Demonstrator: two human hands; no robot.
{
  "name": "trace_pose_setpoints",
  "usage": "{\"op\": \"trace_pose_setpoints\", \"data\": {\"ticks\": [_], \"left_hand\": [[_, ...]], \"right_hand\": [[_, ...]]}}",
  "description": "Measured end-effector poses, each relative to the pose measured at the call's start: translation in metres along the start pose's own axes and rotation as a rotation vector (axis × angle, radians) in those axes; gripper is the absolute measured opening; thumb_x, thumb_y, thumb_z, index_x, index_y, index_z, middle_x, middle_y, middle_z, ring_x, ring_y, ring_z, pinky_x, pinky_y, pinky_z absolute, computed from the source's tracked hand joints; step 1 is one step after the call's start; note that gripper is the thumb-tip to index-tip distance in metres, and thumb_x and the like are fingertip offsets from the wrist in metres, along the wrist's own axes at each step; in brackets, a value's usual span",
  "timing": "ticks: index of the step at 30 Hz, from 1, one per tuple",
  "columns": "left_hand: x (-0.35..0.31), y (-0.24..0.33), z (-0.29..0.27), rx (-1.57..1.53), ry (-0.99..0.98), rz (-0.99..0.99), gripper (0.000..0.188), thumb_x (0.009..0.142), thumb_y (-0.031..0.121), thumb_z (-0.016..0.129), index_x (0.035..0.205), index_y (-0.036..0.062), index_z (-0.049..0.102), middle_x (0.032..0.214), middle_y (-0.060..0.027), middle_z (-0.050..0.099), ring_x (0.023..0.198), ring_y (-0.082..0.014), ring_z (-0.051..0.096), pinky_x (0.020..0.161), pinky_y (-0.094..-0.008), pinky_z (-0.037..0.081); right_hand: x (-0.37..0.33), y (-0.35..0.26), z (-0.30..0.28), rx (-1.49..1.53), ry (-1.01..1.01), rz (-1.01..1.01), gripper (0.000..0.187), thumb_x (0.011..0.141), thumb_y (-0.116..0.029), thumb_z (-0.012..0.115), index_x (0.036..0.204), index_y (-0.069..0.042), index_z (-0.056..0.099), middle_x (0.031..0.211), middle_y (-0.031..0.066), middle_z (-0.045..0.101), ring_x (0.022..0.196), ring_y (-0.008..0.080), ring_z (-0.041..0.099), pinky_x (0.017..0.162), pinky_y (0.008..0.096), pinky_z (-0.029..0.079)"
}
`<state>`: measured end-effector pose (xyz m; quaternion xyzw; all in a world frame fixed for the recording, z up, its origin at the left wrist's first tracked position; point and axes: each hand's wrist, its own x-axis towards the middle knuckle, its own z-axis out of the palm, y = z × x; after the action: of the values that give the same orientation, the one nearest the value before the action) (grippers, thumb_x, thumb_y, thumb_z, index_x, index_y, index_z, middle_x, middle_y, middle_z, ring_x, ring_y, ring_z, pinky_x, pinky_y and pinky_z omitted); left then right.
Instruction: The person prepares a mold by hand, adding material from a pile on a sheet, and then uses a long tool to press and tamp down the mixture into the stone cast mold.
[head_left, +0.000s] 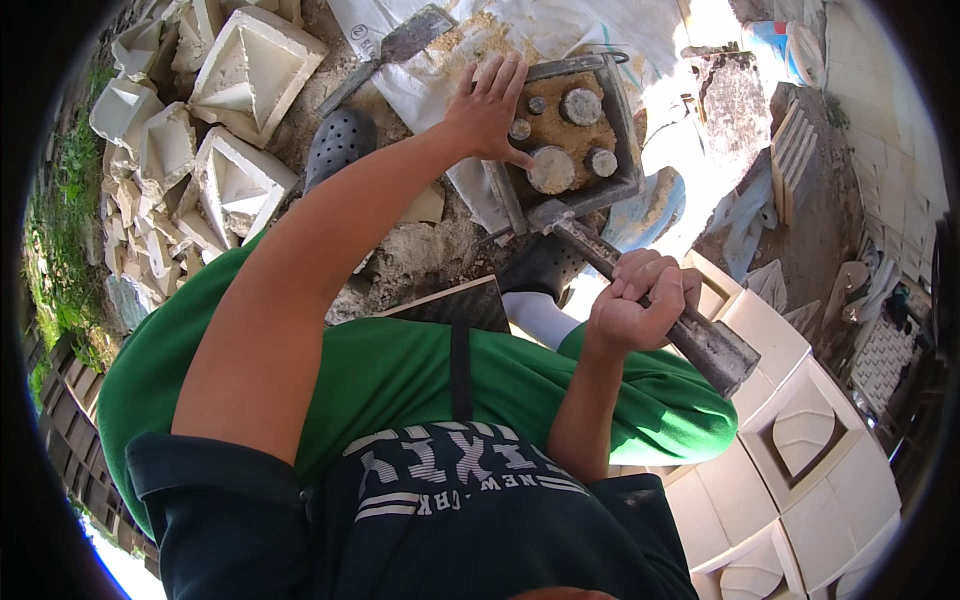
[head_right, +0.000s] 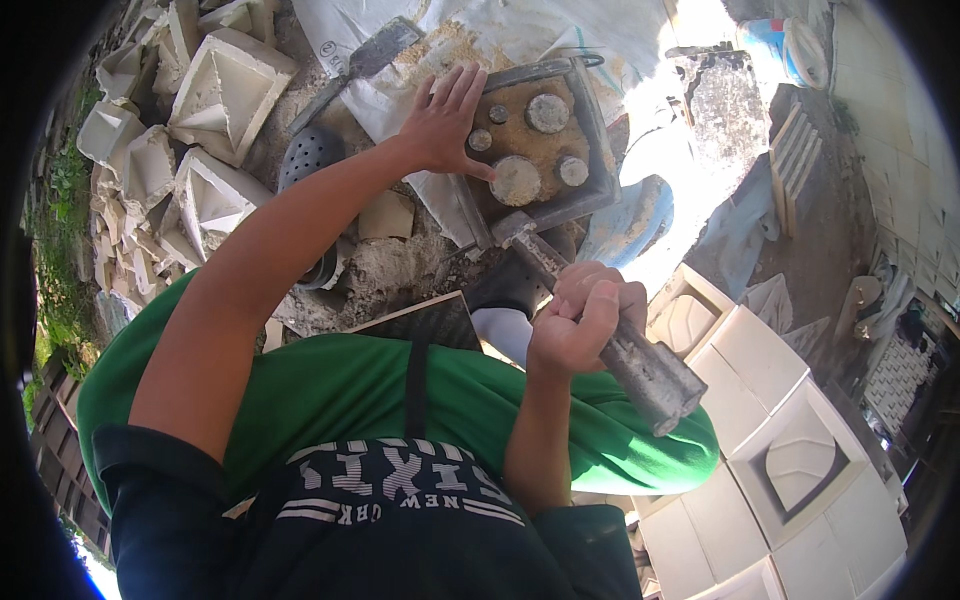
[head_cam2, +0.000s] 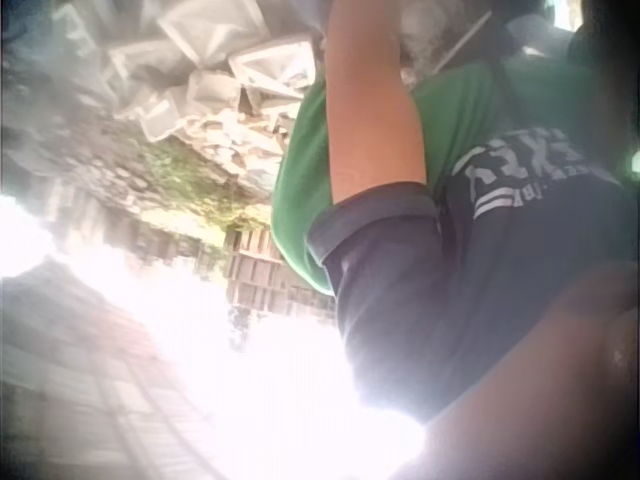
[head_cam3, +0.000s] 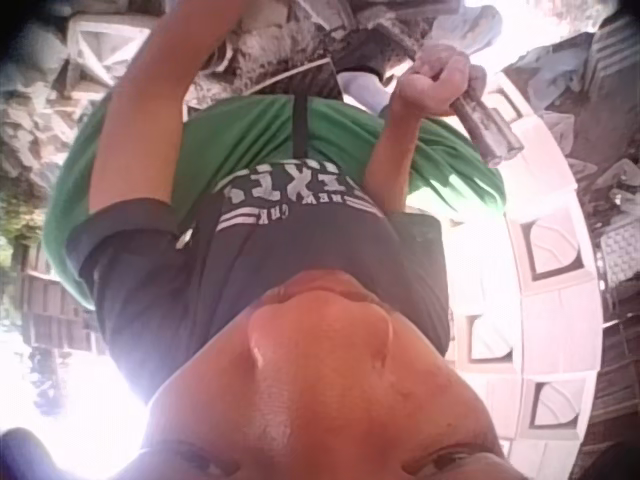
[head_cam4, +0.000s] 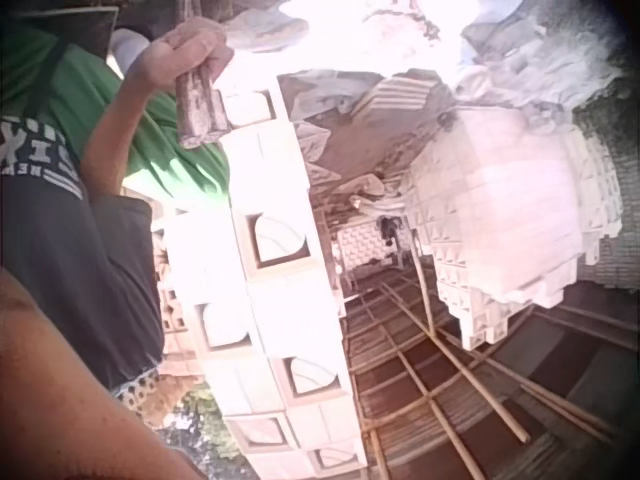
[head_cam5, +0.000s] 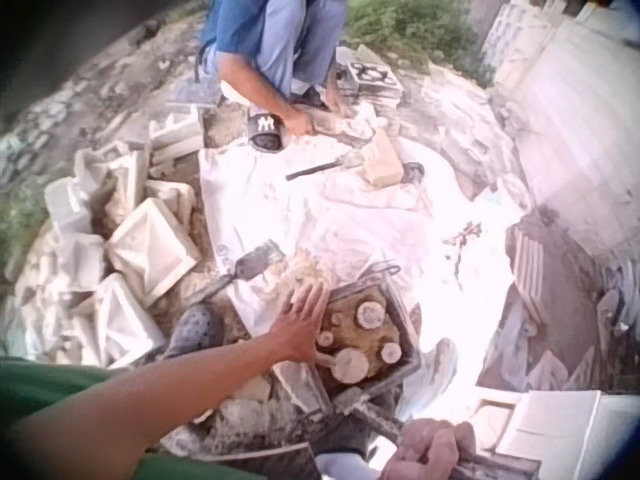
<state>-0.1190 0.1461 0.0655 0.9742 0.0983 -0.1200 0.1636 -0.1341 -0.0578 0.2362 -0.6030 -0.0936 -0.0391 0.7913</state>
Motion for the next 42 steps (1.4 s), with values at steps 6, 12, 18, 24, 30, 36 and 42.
{"op": "trace_pose_setpoints", "data": {"ticks": [6,12,18,24,30,36,42], "left_hand": [[0.0,-0.001,-0.003,0.001,-0.045,-0.035,0.142,0.057,0.082,0.067,0.153,0.0056,-0.005,0.161,-0.014,0.003,0.148,-0.0305,0.003,0.118,-0.0536,0.004],[-0.002,-0.001,-0.004,0.02,-0.077,-0.067,0.142,0.057,0.082,0.067,0.153,0.0073,-0.006,0.161,-0.0117,0.002,0.149,-0.0298,0.003,0.118,-0.0541,0.006],[0.0,0.001,0.003,0.04,-0.027,-0.061,0.145,0.054,0.085,0.065,0.153,0.007,-0.006,0.16,-0.0138,0.008,0.148,-0.0325,0.006,0.117,-0.0577,0.006],[0.002,0.005,0.002,0.004,-0.021,-0.063,0.144,0.055,0.083,0.068,0.153,0.0076,-0.006,0.16,-0.0142,0.008,0.148,-0.0324,0.005,0.116,-0.0596,0.005],[0.003,0.006,0.001,-0.001,-0.032,-0.073,0.144,0.055,0.081,0.07,0.153,0.0072,-0.005,0.16,-0.0138,0.007,0.148,-0.033,0.004,0.115,-0.0605,0.005],[0.003,0.008,-0.002,-0.016,-0.053,-0.069,0.145,0.054,0.08,0.071,0.153,0.0068,-0.006,0.16,-0.0137,0.006,0.148,-0.0323,0.002,0.115,-0.0607,0.005],[0.002,0.004,0.0,-0.033,-0.049,-0.095,0.145,0.052,0.078,0.073,0.153,0.0083,-0.005,0.16,-0.0133,0.006,0.148,-0.033,0.003,0.115,-0.0614,0.004]], "right_hand": [[0.005,-0.004,0.011,-0.013,0.074,0.042,0.022,0.084,0.001,0.043,0.065,-0.008,0.035,0.049,0.0015,0.036,0.041,0.0115,0.033,0.042,0.0268,0.032],[0.006,0.006,0.011,-0.235,0.107,0.028,0.024,0.084,-0.002,0.041,0.063,-0.01,0.032,0.046,0.001,0.032,0.038,0.0117,0.033,0.041,0.026,0.033],[0.022,0.017,0.02,-0.376,0.158,0.076,0.028,0.084,-0.004,0.049,0.062,-0.011,0.033,0.047,0.0015,0.036,0.039,0.0133,0.037,0.043,0.0266,0.036],[0.031,0.011,0.019,-0.364,0.157,0.006,0.025,0.084,-0.003,0.044,0.062,-0.01,0.033,0.045,0.0009,0.035,0.037,0.0118,0.035,0.043,0.0285,0.038],[0.029,0.003,0.01,-0.192,0.111,-0.046,0.026,0.085,0.003,0.048,0.065,-0.008,0.035,0.05,0.0016,0.038,0.042,0.0097,0.038,0.04,0.0249,0.034],[0.019,-0.004,0.012,-0.161,0.154,-0.026,0.025,0.086,0.004,0.043,0.067,-0.009,0.035,0.048,-0.0011,0.033,0.039,0.0094,0.031,0.042,0.0245,0.033],[0.011,0.001,0.01,-0.099,0.063,0.042,0.024,0.087,0.0,0.048,0.066,-0.008,0.038,0.051,0.0023,0.042,0.044,0.0113,0.041,0.045,0.0254,0.035]]}}
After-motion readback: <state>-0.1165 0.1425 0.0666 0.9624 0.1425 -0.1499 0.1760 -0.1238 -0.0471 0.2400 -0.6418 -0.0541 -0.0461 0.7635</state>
